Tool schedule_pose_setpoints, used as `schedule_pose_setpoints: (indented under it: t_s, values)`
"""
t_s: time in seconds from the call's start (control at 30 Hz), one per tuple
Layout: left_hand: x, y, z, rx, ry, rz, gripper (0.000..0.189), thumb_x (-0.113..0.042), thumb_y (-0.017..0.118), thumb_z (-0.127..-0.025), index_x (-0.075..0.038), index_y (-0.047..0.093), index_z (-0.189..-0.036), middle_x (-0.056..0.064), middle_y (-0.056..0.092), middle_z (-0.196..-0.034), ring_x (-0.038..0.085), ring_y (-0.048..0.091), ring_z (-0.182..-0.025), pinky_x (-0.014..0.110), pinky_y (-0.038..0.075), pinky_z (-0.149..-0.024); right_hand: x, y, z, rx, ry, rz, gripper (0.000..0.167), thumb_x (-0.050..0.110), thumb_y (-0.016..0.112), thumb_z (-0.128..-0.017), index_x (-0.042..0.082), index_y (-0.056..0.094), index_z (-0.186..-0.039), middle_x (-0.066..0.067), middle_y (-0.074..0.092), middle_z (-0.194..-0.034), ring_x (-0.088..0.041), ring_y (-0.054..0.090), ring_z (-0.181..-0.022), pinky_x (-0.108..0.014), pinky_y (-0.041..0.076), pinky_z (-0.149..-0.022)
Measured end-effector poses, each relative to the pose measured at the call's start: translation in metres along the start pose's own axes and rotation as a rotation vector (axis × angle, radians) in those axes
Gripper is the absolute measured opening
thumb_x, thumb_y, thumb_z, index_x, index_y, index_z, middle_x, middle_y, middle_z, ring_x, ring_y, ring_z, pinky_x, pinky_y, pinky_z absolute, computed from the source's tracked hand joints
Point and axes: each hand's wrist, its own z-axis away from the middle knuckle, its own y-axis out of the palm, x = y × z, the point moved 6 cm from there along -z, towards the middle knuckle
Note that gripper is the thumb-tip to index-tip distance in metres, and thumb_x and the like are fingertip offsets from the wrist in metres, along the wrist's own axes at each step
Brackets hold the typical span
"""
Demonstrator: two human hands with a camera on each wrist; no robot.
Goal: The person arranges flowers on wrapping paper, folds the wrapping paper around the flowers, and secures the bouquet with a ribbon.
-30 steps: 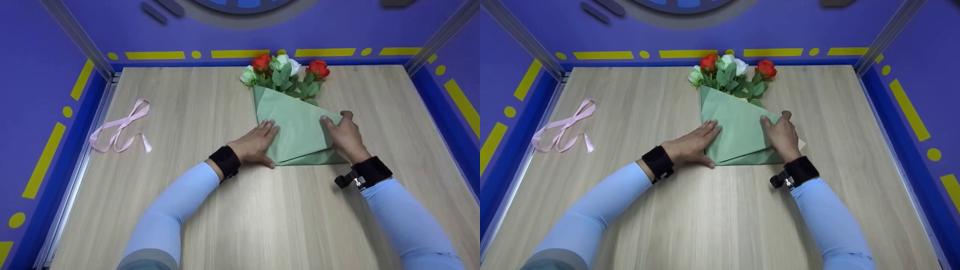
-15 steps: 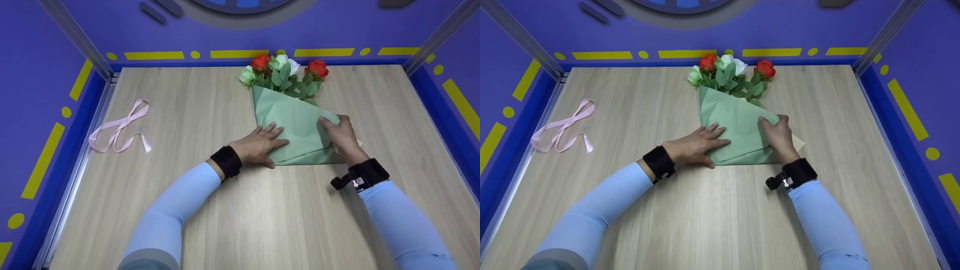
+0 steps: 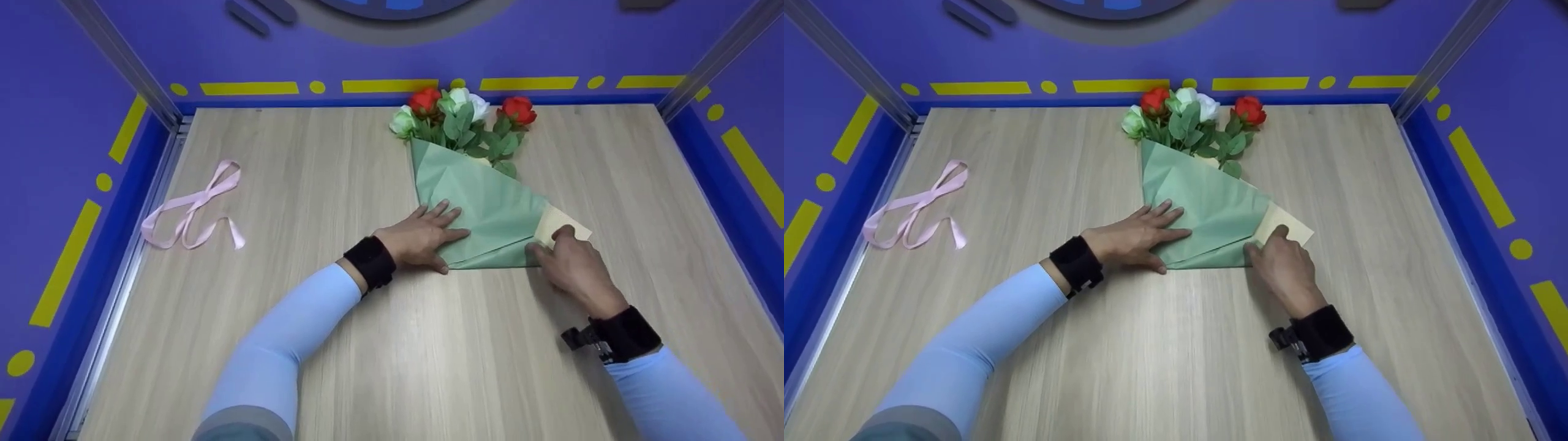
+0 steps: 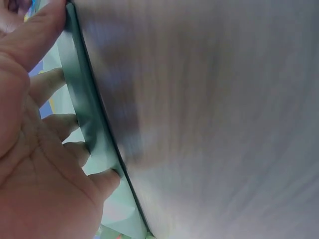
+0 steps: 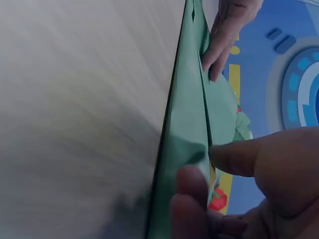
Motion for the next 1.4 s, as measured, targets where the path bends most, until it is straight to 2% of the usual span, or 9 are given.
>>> schedule_pose_setpoints:
  t_s: [0.17, 0.4, 0.6, 0.7, 0.87, 1.0, 1.17, 1.27, 1.4]
  values:
    - [0.002, 0.000, 0.001, -0.002, 0.007, 0.003, 0.088, -0.053, 0.072, -0.097, -0.029, 0.028, -0.169, 0.010, 0.002, -0.179, 0.033, -0.008, -0.164, 0.058, 0.005, -0.131, -0.017, 0.002, 0.004, -0.005, 0.058, 0.067, 0.091, 0.057, 0.060, -0.101, -0.025, 0.035, -0.130, -0.043, 0.064, -0.088, -0.050, 0.068, -0.074, -0.056, 0.052, -0.059]
    - [0.001, 0.000, 0.002, -0.008, 0.012, 0.009, 0.086, -0.051, 0.073, -0.097, -0.031, 0.029, -0.168, 0.011, 0.003, -0.179, 0.034, -0.006, -0.165, 0.059, 0.006, -0.131, -0.020, 0.013, 0.000, -0.026, 0.111, -0.165, 0.089, 0.033, 0.070, -0.097, -0.014, 0.020, -0.153, -0.018, 0.071, -0.076, -0.026, 0.068, -0.059, -0.035, 0.050, -0.052]
    - [-0.003, 0.000, 0.000, 0.024, 0.023, 0.024, 0.073, -0.047, 0.072, -0.099, -0.044, 0.038, -0.163, 0.011, -0.001, -0.179, 0.035, -0.011, -0.164, 0.062, 0.003, -0.130, -0.029, 0.009, 0.003, -0.039, 0.102, -0.027, 0.081, 0.039, 0.067, -0.100, -0.022, 0.033, -0.141, -0.042, 0.065, -0.095, -0.042, 0.067, -0.073, -0.042, 0.049, -0.054]
    - [-0.003, -0.001, 0.001, 0.041, 0.011, 0.028, 0.069, -0.047, 0.072, -0.098, -0.045, 0.042, -0.161, 0.011, -0.002, -0.179, 0.036, -0.012, -0.164, 0.063, 0.001, -0.130, -0.028, 0.009, 0.001, -0.016, 0.108, -0.069, 0.082, 0.033, 0.067, -0.100, -0.022, 0.028, -0.146, -0.040, 0.067, -0.093, -0.038, 0.069, -0.069, -0.041, 0.050, -0.052]
    - [-0.002, -0.001, 0.003, 0.050, 0.001, 0.027, 0.068, -0.046, 0.072, -0.098, -0.043, 0.043, -0.160, 0.012, -0.002, -0.179, 0.038, -0.012, -0.163, 0.064, 0.002, -0.130, -0.022, 0.016, -0.003, -0.012, 0.148, -0.318, 0.077, 0.009, 0.061, -0.094, -0.012, 0.020, -0.156, -0.021, 0.070, -0.084, -0.018, 0.070, -0.057, -0.031, 0.056, -0.051]
    - [-0.004, -0.002, 0.000, 0.047, 0.008, 0.021, 0.067, -0.046, 0.072, -0.099, -0.043, 0.044, -0.160, 0.012, -0.001, -0.179, 0.038, -0.011, -0.163, 0.064, 0.002, -0.130, -0.023, 0.012, 0.004, -0.147, 0.212, -0.500, 0.072, 0.008, 0.054, -0.095, -0.002, 0.020, -0.158, -0.006, 0.065, -0.092, -0.007, 0.067, -0.066, -0.022, 0.053, -0.059]
    - [-0.005, -0.002, -0.001, 0.048, 0.000, 0.017, 0.067, -0.046, 0.072, -0.099, -0.044, 0.044, -0.160, 0.011, -0.002, -0.179, 0.037, -0.012, -0.163, 0.063, 0.002, -0.130, -0.013, 0.012, 0.007, -0.322, 0.267, -1.079, 0.070, 0.006, 0.058, -0.098, 0.013, 0.018, -0.155, 0.000, 0.057, -0.102, -0.009, 0.057, -0.085, -0.021, 0.049, -0.077]
    - [-0.006, -0.002, 0.000, 0.038, 0.009, 0.022, 0.067, -0.045, 0.072, -0.099, -0.043, 0.044, -0.160, 0.012, -0.002, -0.179, 0.038, -0.012, -0.163, 0.064, 0.002, -0.129, -0.003, 0.020, 0.004, -0.354, 0.230, -1.360, 0.071, 0.007, 0.069, -0.099, 0.009, 0.024, -0.154, -0.004, 0.056, -0.114, -0.007, 0.057, -0.086, -0.016, 0.048, -0.069]
    - [-0.006, -0.002, 0.000, 0.029, 0.019, 0.026, 0.068, -0.044, 0.073, -0.099, -0.043, 0.044, -0.160, 0.012, -0.002, -0.179, 0.038, -0.012, -0.163, 0.064, 0.002, -0.129, 0.015, 0.034, -0.001, -0.319, 0.159, -1.449, 0.066, 0.008, 0.073, -0.099, 0.008, 0.035, -0.153, -0.004, 0.054, -0.135, -0.009, 0.057, -0.111, -0.016, 0.049, -0.082]
